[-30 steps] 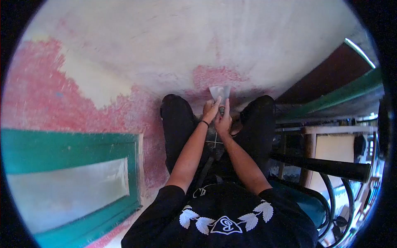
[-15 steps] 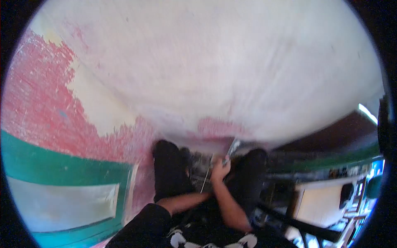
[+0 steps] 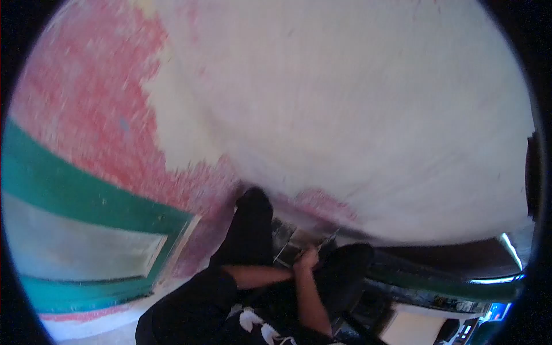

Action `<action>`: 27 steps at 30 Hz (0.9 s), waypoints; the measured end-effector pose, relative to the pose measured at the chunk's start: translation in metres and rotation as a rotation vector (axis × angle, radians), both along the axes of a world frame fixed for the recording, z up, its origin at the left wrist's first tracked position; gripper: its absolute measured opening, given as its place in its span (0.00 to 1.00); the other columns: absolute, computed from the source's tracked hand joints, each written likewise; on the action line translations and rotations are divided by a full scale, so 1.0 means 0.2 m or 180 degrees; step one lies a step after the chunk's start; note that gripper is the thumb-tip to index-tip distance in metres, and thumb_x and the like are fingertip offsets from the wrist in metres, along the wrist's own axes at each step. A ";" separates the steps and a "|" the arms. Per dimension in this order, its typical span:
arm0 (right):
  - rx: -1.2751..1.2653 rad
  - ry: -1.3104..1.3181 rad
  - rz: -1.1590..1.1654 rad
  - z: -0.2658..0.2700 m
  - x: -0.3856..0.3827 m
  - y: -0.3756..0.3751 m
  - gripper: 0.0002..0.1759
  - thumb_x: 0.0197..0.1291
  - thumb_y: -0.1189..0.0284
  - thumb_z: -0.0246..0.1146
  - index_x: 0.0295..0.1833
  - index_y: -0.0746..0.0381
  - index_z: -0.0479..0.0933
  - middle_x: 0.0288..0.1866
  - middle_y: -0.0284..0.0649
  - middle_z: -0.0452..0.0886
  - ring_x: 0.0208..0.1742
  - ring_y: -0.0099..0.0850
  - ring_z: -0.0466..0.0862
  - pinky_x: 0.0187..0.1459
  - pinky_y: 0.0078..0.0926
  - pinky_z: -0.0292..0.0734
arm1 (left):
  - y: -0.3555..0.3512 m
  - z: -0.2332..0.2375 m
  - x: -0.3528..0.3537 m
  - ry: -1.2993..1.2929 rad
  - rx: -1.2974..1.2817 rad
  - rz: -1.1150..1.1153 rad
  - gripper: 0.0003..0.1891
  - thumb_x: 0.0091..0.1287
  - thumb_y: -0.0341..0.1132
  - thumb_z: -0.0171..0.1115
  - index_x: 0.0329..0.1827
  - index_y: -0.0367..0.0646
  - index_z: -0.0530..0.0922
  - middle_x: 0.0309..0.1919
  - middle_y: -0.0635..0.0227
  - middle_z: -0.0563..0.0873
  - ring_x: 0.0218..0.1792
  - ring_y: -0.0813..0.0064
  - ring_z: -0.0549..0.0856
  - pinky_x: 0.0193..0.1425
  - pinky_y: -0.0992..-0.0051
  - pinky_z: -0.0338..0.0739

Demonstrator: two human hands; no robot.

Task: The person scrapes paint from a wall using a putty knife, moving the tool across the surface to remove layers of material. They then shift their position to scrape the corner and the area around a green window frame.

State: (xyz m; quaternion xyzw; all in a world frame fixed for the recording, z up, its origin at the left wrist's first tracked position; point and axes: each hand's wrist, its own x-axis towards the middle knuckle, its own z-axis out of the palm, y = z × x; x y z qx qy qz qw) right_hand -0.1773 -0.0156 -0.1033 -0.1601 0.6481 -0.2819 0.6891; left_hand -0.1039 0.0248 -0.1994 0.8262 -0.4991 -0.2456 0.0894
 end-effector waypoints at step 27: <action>-0.3563 -0.2008 0.3568 1.27 0.35 0.29 0.36 0.67 0.76 0.64 0.77 0.60 0.60 0.37 0.30 0.77 0.32 0.15 0.71 0.31 0.15 0.67 | 0.96 1.51 0.44 0.0377 -0.2469 0.0567 0.14 0.69 0.34 0.61 0.53 0.35 0.80 0.47 0.57 0.86 0.52 0.63 0.85 0.60 0.64 0.77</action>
